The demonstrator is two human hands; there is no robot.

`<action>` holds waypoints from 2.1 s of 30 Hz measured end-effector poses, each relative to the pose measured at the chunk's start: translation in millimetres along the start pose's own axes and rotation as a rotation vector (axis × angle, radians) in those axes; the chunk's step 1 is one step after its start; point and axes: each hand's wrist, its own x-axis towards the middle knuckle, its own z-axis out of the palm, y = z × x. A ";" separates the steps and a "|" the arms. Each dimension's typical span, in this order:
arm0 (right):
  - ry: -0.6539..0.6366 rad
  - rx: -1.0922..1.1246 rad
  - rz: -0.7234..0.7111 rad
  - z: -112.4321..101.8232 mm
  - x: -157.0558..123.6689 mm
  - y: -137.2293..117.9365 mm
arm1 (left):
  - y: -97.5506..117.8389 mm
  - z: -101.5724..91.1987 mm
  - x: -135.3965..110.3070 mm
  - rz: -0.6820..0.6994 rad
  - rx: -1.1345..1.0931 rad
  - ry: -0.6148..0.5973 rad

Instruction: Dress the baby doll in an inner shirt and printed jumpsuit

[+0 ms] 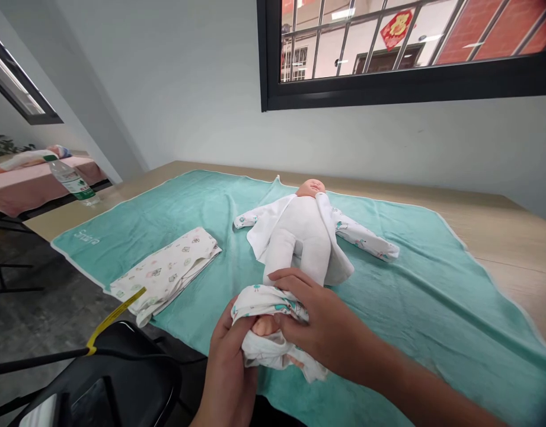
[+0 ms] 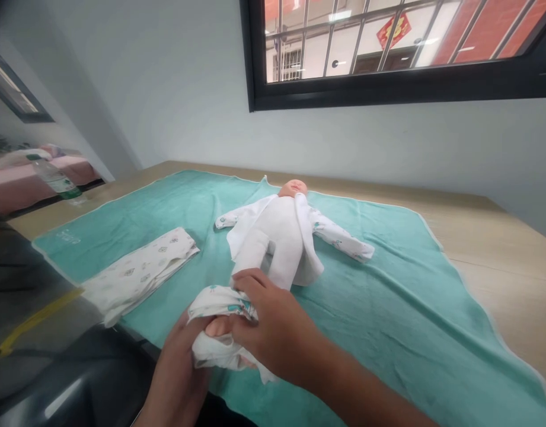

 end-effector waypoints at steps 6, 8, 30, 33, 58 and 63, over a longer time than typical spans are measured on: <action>-0.044 0.158 -0.010 -3.1 -1.7 3.0 | -9.3 -15.0 8.0 -0.055 -0.073 -0.047; -0.059 0.169 -0.003 -2.9 -1.7 2.0 | -11.2 -16.2 10.0 -0.055 -0.066 -0.086; 0.032 0.212 0.019 -4.1 11.3 23.8 | 41.6 -20.5 68.9 0.029 0.567 -0.535; -0.059 0.218 -0.038 -16.6 11.3 21.0 | 54.8 -25.3 70.6 0.052 0.588 -0.718; -0.082 -0.283 -0.146 -72.4 5.2 58.9 | 77.5 -11.6 111.9 0.216 1.280 -1.109; -0.038 -0.371 -0.173 -66.4 5.8 62.0 | 70.8 -8.9 107.2 0.363 1.288 -0.956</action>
